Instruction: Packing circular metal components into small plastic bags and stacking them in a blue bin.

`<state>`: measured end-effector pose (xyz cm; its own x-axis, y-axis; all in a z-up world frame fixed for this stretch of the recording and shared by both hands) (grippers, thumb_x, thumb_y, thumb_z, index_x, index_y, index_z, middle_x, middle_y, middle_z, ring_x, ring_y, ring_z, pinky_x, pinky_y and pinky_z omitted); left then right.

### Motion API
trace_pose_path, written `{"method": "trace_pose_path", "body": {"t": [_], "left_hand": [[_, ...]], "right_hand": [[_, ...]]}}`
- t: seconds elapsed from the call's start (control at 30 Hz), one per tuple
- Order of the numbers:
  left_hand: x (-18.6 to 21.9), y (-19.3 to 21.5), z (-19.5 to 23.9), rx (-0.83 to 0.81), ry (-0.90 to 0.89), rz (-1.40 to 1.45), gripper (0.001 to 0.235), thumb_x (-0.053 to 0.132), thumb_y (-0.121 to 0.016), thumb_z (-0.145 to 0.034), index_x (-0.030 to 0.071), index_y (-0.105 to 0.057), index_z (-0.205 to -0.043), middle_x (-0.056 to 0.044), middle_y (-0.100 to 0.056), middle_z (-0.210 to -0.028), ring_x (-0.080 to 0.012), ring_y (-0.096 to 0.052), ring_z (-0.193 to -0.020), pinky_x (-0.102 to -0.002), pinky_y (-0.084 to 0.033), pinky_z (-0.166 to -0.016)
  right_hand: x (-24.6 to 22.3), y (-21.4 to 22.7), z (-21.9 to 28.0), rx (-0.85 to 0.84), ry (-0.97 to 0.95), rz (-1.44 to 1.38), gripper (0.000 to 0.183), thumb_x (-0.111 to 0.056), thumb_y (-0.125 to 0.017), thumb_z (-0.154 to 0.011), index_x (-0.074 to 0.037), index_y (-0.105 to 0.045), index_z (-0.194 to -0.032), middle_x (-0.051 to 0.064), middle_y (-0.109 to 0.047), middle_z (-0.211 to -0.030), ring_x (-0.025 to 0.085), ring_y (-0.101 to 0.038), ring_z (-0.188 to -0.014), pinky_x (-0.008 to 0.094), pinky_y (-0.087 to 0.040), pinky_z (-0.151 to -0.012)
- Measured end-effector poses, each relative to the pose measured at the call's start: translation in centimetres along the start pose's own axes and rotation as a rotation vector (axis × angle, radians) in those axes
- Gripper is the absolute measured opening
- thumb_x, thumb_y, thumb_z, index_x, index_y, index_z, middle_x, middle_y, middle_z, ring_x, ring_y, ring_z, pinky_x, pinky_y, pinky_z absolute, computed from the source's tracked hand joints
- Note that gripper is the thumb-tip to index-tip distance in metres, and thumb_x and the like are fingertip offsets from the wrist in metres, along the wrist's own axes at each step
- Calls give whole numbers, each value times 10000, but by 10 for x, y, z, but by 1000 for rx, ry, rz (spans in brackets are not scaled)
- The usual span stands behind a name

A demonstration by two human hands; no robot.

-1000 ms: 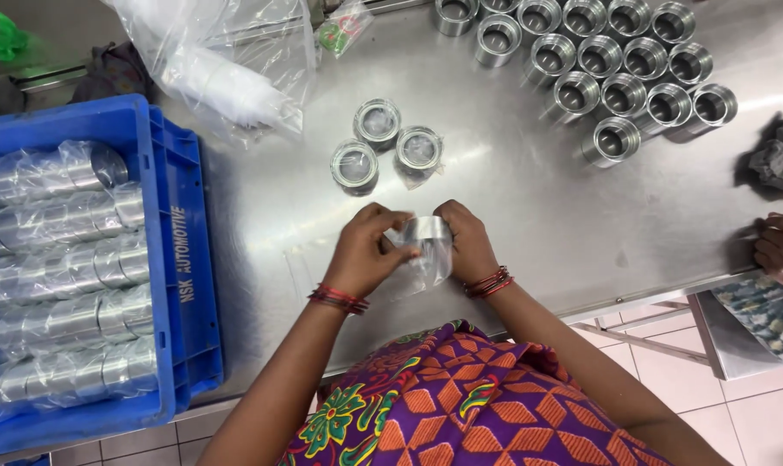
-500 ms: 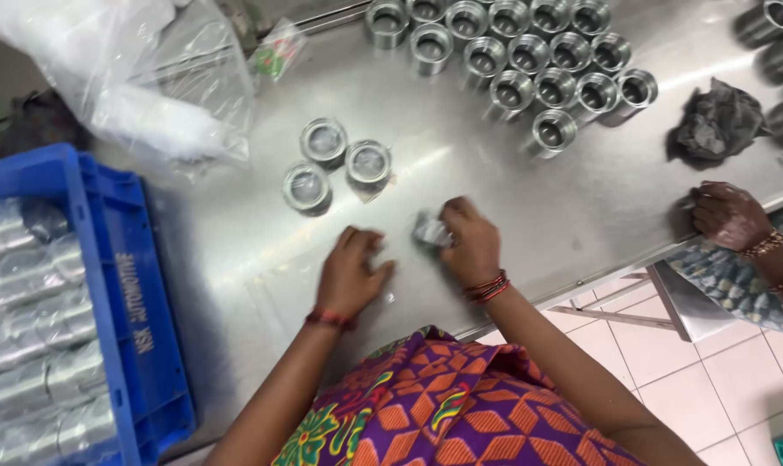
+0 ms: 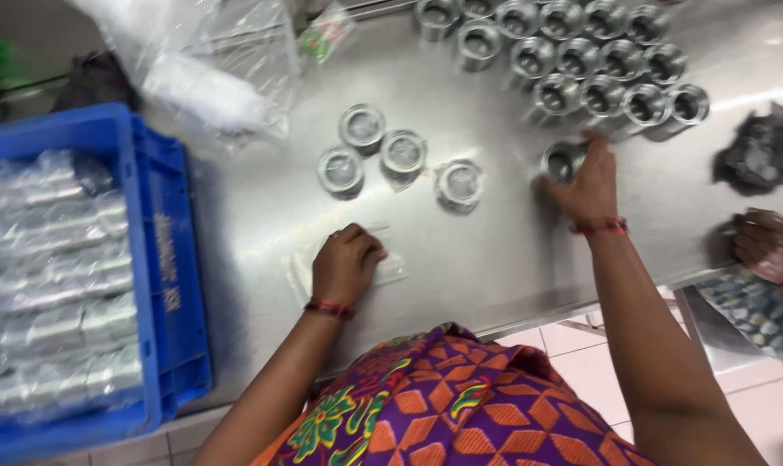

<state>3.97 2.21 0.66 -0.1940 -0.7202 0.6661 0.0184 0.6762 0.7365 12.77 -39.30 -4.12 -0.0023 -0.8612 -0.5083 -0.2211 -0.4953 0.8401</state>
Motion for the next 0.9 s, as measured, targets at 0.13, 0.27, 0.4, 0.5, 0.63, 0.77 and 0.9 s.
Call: {"method": "trace_pose_path", "body": {"t": [0.13, 0.27, 0.4, 0.5, 0.63, 0.77, 0.9], "left_hand": [[-17, 1, 5, -73, 195, 160, 88, 184, -794, -840, 109, -767, -875, -13, -737, -958, -236, -693, -863, -378, -556, -780], [-37, -18, 12, -130, 276, 632, 101, 98, -800, -826, 90, -765, -920, -24, -773, -1114, -196, -695, -1085, -368, -557, -959], [-27, 1, 9, -79, 15, 815, 111, 22, -793, -849, 71, -764, -945, -68, -756, -1217, -257, -554, -1396, -424, -464, -1142], [14, 35, 6, -1, -221, 650, 112, 26, -804, -871, 99, -743, -931, -48, -791, -1172, -279, -585, -1418, -434, -464, -1163], [47, 86, 6, 147, -252, 596, 127, 16, -777, -874, 88, -735, -970, -36, -783, -1148, -269, -623, -1328, -417, -465, -1138], [26, 69, 13, 136, -21, 632, 96, 77, -791, -898, 77, -757, -988, -16, -751, -960, -183, -729, -938, -364, -568, -903], [4, 55, 14, -70, 74, 484, 358, 165, -843, -749, 86, -733, -1081, -40, -699, -957, -204, -721, -854, -345, -600, -757]], "right_hand": [[-106, 4, 42, -430, -41, -311, 1042, -419, -926, -505, -67, -429, -1350, 204, -648, -1264, 328, -653, -1177, 403, -528, -1026], [-157, -50, 68, -838, -37, -496, 944, -366, -942, -629, -57, -413, -1348, 216, -658, -1212, 249, -648, -1109, 372, -525, -953], [-161, -88, 65, -959, -139, -627, 720, -310, -858, -819, -11, -456, -1337, 296, -726, -1056, 218, -715, -903, 355, -571, -832], [-169, -88, 70, -1076, -32, -831, 722, -242, -830, -795, -32, -447, -1370, 218, -649, -1114, 208, -698, -889, 365, -582, -793], [-269, -69, 92, -850, 574, -726, 834, -279, -847, -688, -41, -468, -1392, 220, -589, -1213, 334, -646, -1022, 432, -553, -855], [-272, -87, 114, -352, 633, -525, 557, -234, -792, -778, -38, -578, -1253, 176, -654, -1108, 353, -663, -1015, 428, -532, -850], [-244, -96, 99, -267, 406, -322, 269, -190, -766, -839, -53, -658, -1043, 131, -677, -980, 342, -667, -913, 417, -530, -806]]}}
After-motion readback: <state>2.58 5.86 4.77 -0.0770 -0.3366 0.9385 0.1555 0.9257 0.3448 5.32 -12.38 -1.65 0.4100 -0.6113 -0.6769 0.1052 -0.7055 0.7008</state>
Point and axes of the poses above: each hand's wrist, its own z-axis away from the middle knuckle, its own y-axis out of the back of the hand, x = y × z, the point moved 5 cm from there along -z, towards the middle knuckle
